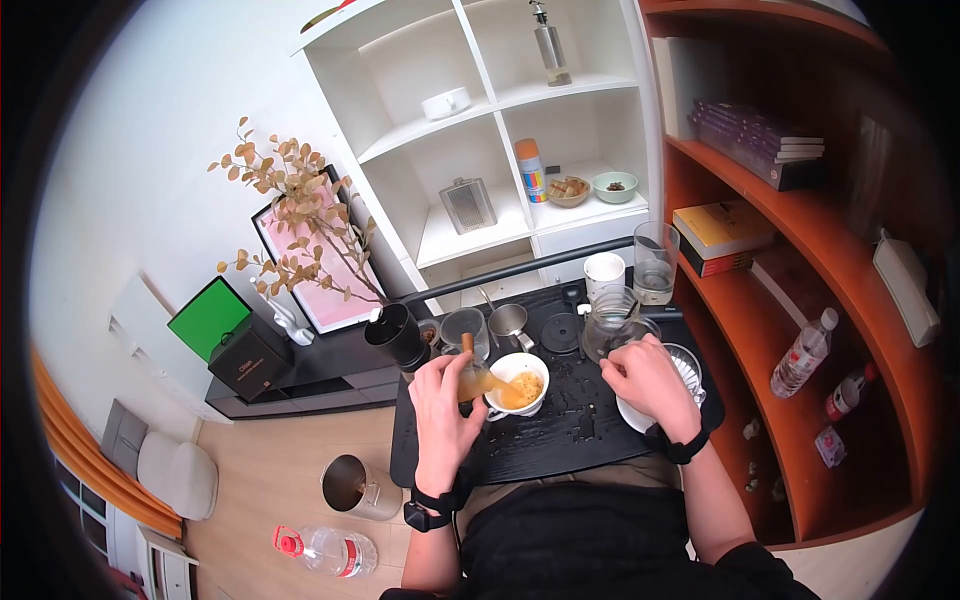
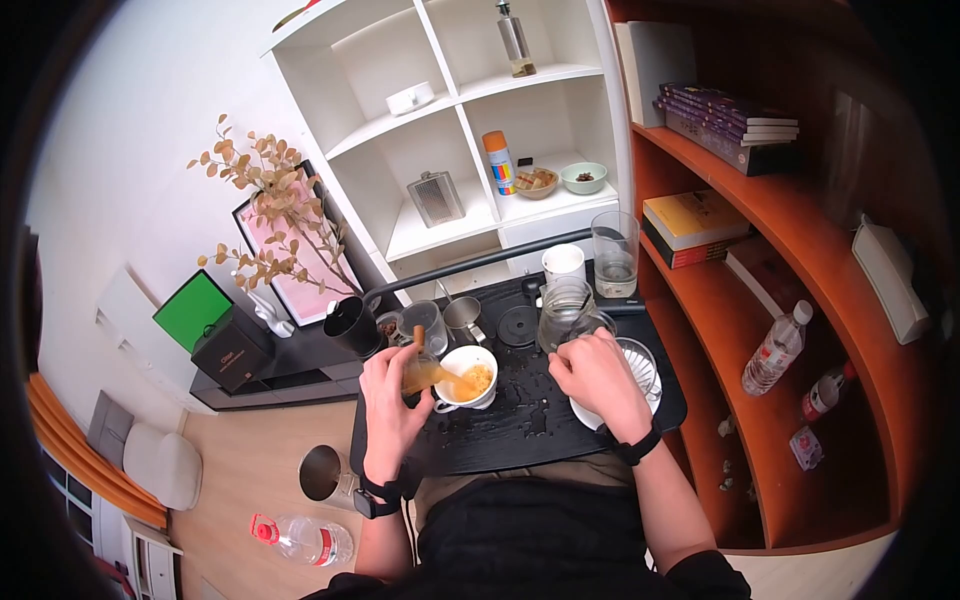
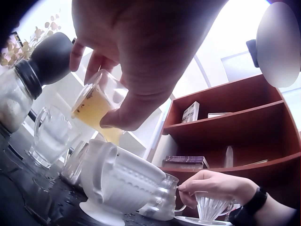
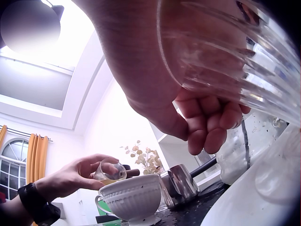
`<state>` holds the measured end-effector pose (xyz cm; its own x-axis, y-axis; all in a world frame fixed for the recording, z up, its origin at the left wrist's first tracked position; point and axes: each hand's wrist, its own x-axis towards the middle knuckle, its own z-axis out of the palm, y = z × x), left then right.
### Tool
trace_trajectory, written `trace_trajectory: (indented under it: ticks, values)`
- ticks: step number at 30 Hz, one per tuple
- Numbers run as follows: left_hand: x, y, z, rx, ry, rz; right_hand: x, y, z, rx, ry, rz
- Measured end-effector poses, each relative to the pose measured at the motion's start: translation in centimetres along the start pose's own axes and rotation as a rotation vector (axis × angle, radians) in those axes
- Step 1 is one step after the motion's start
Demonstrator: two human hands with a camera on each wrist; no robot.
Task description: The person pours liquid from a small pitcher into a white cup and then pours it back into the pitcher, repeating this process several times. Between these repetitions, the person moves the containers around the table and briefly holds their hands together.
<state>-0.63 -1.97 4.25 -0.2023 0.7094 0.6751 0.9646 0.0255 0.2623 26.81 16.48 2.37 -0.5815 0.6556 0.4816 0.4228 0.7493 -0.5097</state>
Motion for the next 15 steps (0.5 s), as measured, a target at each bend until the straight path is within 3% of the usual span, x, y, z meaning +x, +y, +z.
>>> trace_trajectory:
  ticks: [15]
  values:
    - [0.67,0.33,-0.27,0.118,-0.079,0.207,-0.01,-0.14,-0.06,-0.003,0.001,-0.002]
